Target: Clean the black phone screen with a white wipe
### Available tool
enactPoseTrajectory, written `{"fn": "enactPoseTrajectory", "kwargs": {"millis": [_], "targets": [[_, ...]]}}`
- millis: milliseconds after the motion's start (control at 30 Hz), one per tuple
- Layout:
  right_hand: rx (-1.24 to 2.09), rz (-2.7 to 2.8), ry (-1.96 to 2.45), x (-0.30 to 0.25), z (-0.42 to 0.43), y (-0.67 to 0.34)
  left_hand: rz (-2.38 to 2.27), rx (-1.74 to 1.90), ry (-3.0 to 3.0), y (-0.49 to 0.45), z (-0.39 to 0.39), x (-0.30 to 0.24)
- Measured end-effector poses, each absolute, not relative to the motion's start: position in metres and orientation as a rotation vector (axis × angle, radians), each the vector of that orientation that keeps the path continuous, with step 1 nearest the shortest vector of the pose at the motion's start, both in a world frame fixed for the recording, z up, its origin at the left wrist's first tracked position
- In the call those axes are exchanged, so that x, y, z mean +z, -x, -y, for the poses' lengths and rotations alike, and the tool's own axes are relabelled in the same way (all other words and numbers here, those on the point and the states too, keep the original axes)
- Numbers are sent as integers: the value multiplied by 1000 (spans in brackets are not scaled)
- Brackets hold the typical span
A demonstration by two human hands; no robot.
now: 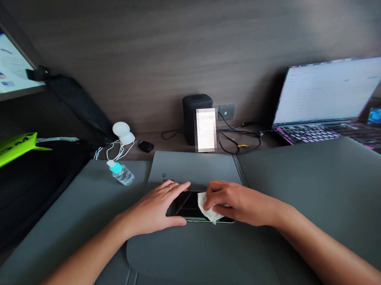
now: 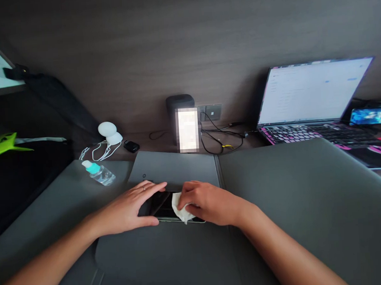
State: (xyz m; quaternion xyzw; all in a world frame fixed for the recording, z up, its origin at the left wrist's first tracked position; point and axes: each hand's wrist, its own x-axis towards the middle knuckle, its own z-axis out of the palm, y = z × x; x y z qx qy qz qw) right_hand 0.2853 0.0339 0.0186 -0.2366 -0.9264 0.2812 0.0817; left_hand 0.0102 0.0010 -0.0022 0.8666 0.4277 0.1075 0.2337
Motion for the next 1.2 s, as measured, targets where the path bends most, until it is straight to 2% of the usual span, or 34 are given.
{"fn": "enactPoseTrajectory", "kwargs": {"millis": [133, 433, 633, 733, 867, 1033, 1200], "targets": [[929, 2757, 683, 17, -29, -277, -1181, 281, -2383, -11, -1, -1], [787, 2675, 831, 10, -33, -274, -1157, 306, -2395, -10, -2, -3], [759, 2706, 675, 8, -28, -265, -1130, 307, -2427, -10, -2, -5], [729, 2675, 744, 7, -31, -267, -1144, 305, -2415, -9, -2, -4], [795, 2684, 822, 11, -30, -271, -1133, 301, -2404, -9, -2, -4], [827, 2699, 595, 7, -28, -263, -1146, 311, -2410, -10, -1, -3], [829, 2654, 727, 9, -33, -271, -1137, 277, -2418, -11, -1, -2]]}}
